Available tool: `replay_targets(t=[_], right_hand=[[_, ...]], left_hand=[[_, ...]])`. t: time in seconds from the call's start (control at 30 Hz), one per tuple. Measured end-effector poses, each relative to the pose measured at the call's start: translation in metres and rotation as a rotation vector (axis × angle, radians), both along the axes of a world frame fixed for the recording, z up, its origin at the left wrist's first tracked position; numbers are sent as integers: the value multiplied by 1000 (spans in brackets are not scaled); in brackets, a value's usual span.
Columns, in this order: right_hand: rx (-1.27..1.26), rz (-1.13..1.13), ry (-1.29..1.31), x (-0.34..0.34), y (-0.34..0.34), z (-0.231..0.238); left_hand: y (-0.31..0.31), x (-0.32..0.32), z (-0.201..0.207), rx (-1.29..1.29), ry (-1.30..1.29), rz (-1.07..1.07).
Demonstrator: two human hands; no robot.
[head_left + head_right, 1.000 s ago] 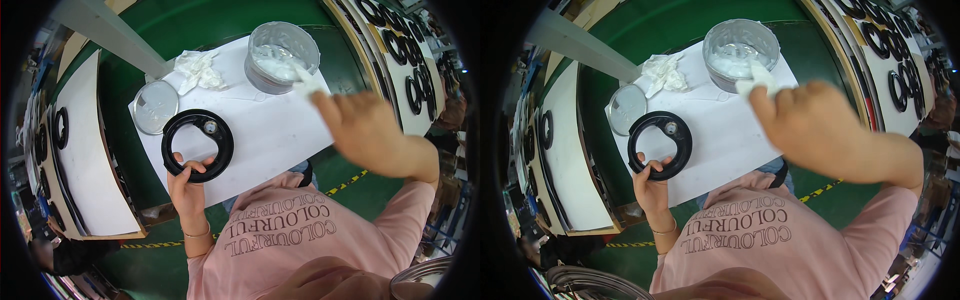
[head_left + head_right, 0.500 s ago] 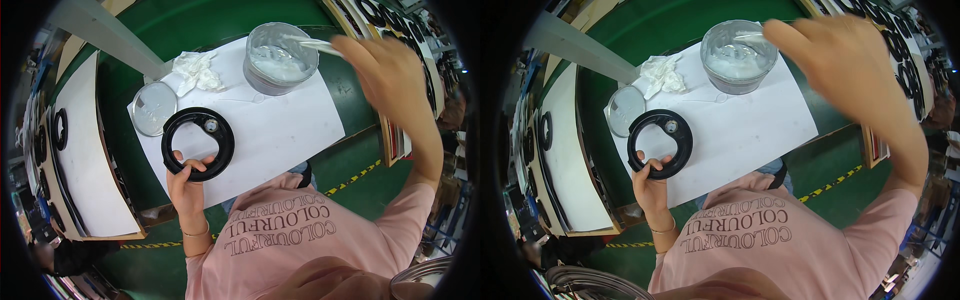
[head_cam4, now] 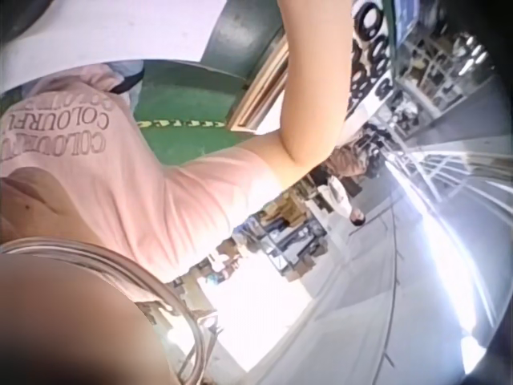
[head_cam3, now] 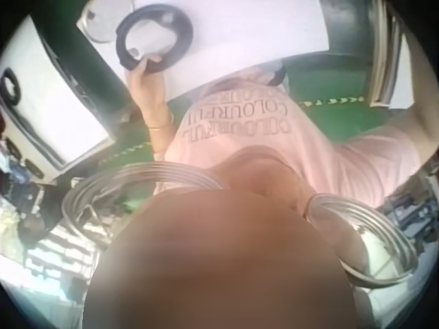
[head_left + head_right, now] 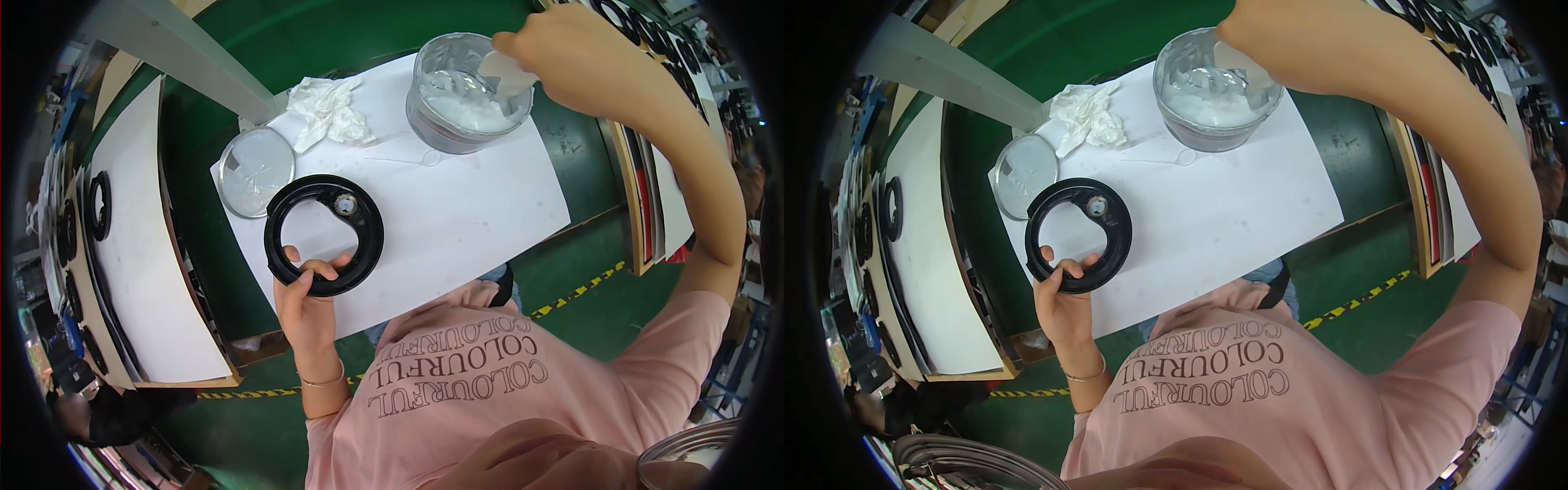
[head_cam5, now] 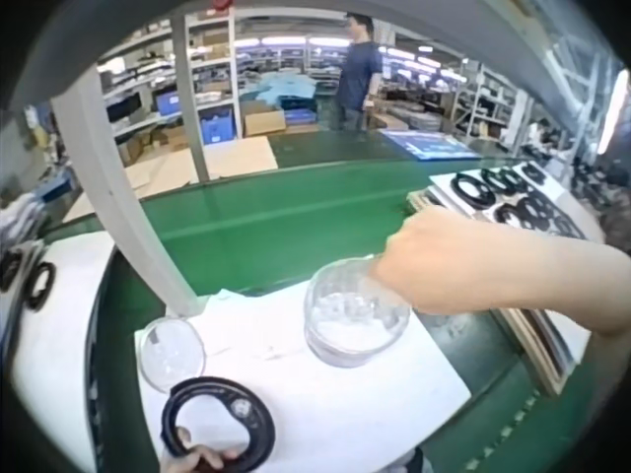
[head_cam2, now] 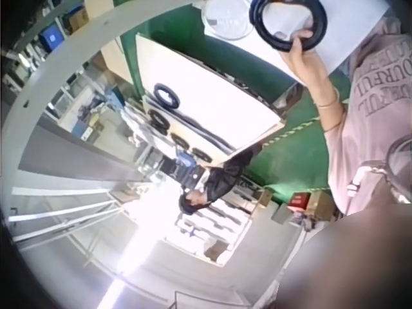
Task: Applying white paste or adhesive to circular black plastic components using a plastic spatula.
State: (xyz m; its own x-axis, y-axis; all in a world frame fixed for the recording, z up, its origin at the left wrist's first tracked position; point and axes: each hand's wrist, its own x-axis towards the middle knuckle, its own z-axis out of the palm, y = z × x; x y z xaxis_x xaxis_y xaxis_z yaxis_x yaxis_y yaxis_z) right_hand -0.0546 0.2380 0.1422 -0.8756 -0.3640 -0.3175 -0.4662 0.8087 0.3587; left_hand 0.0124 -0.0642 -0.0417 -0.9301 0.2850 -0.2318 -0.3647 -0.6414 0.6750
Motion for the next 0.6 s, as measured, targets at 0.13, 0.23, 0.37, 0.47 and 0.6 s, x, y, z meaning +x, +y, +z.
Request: replay_targets(t=[0.13, 0.23, 0.37, 0.47, 0.6], right_hand=[[21, -323, -223, 1, -16, 24], [-77, -352, -115, 13, -9, 21], [-242, 11, 407, 41, 25, -23], [-82, -115, 133, 78, -8, -37], [-22, 223, 415, 123, -20, -59]], left_hand=[[0, -1, -2, -5, 0, -11], [-1, -1, -3, 0, 2, -17], [-2, 2, -2, -2, 9, -17], [0, 0, -2, 2, 14, -10], [2, 0, 0, 0, 18, -34]])
